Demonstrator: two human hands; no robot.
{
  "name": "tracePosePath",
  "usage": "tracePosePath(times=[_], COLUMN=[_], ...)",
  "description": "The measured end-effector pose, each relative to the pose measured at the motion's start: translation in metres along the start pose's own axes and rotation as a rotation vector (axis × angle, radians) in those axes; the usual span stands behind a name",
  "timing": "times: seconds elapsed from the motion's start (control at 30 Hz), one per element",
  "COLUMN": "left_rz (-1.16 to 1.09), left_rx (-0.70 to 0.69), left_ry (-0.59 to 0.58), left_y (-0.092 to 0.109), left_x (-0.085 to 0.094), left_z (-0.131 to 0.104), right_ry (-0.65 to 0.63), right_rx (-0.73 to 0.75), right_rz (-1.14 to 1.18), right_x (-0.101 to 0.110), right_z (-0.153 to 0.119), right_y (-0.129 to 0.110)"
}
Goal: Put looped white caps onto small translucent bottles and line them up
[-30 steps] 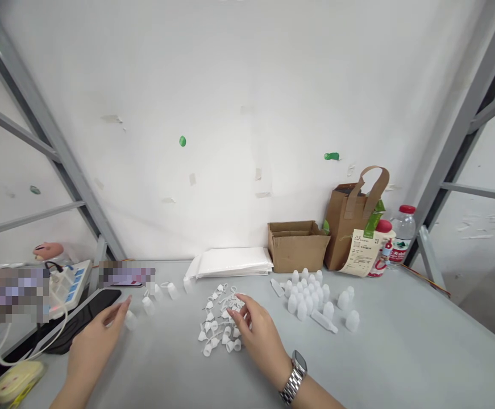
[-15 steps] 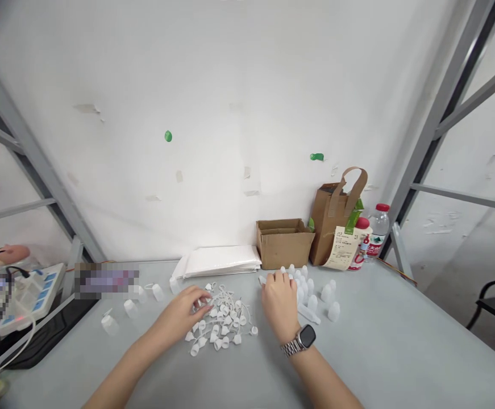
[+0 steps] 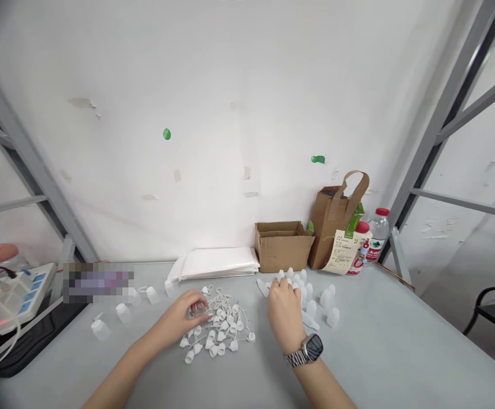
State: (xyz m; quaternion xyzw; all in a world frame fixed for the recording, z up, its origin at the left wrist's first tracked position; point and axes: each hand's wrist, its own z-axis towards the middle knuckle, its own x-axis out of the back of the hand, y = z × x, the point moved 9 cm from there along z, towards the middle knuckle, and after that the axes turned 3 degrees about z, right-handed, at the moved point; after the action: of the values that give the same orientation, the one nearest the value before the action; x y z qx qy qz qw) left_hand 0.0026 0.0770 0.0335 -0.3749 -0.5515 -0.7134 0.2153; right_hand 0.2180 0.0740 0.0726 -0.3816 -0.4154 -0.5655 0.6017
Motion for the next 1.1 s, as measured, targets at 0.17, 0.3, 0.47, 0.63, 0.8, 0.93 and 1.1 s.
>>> tracePosePath(times=[0.17, 0.3, 0.47, 0.63, 0.8, 0.93, 1.1], left_rz=[0.048, 0.08, 0.071, 0.082, 0.101, 0.085, -0.036], left_rx=[-0.033, -0.04, -0.101, -0.134, -0.177, -0.203, -0.125], left_ry=[-0.047, -0.006, 0.04, 0.043, 0.027, 0.055, 0.073], left_y=[0.012, 0.013, 0.021, 0.027, 0.024, 0.024, 0.024], left_x=[-0.012, -0.012, -0.011, -0.015, -0.023, -0.024, -0.022], left_z=[-0.005, -0.006, -0.007, -0.009, -0.006, -0.006, -0.004], right_ry=[0.043, 0.021, -0.022, -0.032, -0.119, -0.158, -0.2], right_rx=[-0.032, -0.037, 0.006, 0.031, 0.059, 0.046, 0.066], right_rz=[0.013, -0.032, -0.013, 0.051, 0.223, 0.304, 0.356], right_x=[0.009, 0.009, -0.001, -0.007, -0.014, -0.023, -0.034], right_z=[-0.001, -0.001, -0.002, -0.002, -0.002, -0.004, -0.006], right_y=[0.005, 0.008, 0.005, 0.002, -0.01, -0.018, -0.028])
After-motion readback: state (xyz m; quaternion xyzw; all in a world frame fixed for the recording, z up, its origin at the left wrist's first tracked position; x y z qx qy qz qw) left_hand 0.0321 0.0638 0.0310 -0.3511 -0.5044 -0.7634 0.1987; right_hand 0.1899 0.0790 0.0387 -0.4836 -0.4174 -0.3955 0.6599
